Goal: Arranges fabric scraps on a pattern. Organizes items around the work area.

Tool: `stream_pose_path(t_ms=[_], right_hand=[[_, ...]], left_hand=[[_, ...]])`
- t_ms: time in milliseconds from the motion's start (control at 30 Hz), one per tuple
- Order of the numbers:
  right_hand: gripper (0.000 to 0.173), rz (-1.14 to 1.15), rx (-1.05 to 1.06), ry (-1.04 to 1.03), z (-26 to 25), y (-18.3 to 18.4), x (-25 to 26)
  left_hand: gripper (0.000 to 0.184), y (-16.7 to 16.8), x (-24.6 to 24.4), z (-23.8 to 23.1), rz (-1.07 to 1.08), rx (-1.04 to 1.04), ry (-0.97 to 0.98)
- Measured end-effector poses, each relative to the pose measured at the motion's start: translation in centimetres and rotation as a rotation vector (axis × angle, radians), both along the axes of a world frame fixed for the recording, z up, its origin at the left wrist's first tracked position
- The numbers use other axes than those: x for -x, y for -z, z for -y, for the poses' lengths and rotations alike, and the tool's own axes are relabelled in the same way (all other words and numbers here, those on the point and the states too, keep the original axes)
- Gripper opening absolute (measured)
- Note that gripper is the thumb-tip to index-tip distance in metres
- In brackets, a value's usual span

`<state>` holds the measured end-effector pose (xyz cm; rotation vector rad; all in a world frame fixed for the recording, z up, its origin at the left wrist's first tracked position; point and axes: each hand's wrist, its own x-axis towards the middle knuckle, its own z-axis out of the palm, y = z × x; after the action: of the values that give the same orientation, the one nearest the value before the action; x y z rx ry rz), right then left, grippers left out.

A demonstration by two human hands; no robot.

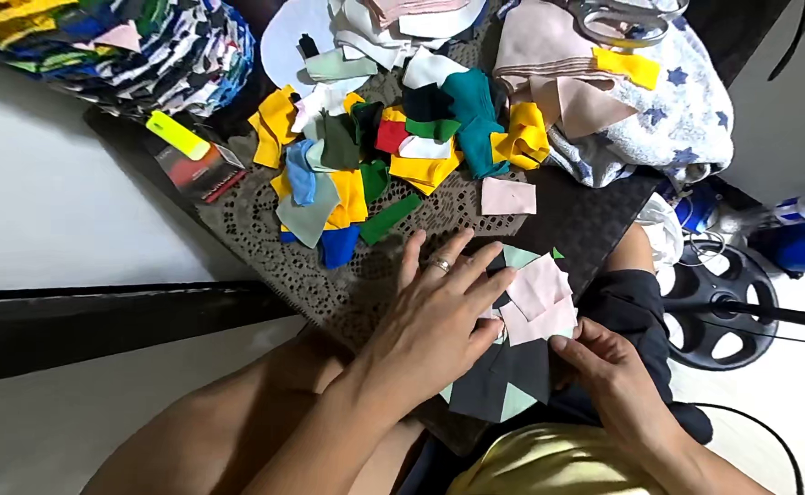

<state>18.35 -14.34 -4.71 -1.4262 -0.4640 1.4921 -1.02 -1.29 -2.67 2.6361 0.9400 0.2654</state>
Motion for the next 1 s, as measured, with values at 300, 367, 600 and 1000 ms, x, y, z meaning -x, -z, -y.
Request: stream_pose_path(t_ms=[300,367,600,1000], right_hand=[[0.019,0.065,0.055,-0.079,-1.6,-1.2,-1.8],[0.015,0.074,0.094,-0.098,-2.1,-1.6,-2.0],[0.009,0.07,0.114,-0.175,-1.8,-2.1,-2.3],[0.01,0.345,0.0,-0.298,-1.3,-3.0,-3.2]], left_hand=[[0.047,0.0,0.0,0.3,0.015,0.083,0.117],[0.049,-0.2,-0.2,0.2,0.016,0.12,0.18],[0.04,-1.8,1.0,-1.9,0.196,0.068,-0.023],[0.037,-5.3,4.0,-2.6,0.283,-0.101,-0.318]])
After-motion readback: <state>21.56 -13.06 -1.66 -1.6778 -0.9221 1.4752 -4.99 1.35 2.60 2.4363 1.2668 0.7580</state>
